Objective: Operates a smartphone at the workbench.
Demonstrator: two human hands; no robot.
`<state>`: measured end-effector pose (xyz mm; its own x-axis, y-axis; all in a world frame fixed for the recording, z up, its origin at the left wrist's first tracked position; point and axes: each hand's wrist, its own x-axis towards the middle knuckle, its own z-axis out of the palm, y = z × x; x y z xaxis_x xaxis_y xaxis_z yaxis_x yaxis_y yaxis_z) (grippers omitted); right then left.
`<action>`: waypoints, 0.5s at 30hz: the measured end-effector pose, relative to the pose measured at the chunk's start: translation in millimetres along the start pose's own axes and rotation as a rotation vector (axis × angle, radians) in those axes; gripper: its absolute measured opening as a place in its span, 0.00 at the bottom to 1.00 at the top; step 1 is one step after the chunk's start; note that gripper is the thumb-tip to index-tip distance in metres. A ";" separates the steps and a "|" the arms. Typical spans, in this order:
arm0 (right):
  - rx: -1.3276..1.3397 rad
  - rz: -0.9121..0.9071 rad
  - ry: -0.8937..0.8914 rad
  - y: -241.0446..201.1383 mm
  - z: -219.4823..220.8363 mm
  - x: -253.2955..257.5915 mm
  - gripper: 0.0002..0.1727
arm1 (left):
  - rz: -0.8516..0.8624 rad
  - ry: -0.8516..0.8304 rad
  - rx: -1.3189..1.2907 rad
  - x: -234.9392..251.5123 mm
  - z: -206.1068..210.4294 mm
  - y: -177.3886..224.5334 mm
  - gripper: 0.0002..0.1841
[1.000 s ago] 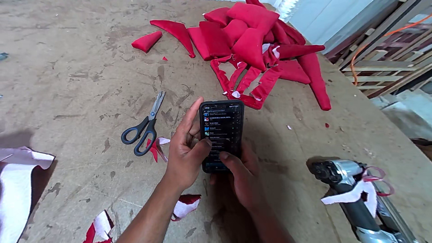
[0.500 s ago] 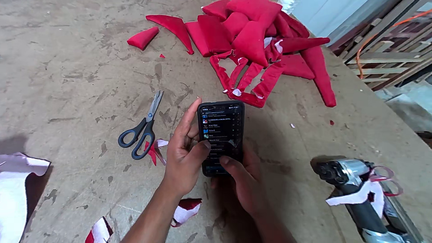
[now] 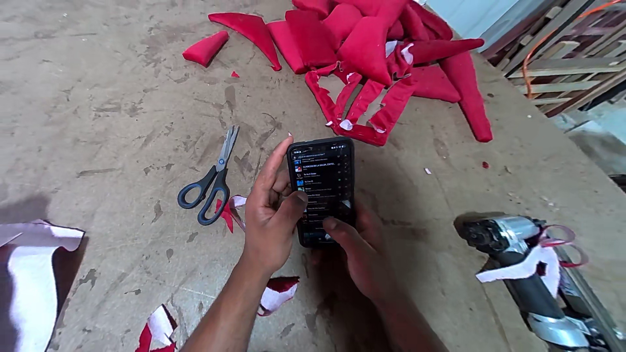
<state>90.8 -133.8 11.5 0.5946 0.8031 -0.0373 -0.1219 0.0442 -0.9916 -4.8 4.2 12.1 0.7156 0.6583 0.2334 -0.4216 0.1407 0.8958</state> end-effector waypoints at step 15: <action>-0.033 0.002 -0.004 0.4 2.3 1.0 0.21 | 0.065 0.096 0.019 -1.6 3.3 1.2 0.34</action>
<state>89.5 -131.6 11.3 0.5910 0.8058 -0.0384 -0.0968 0.0236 -0.9950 -4.6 0.9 14.1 0.6304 0.7334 0.2544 -0.4536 0.0821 0.8874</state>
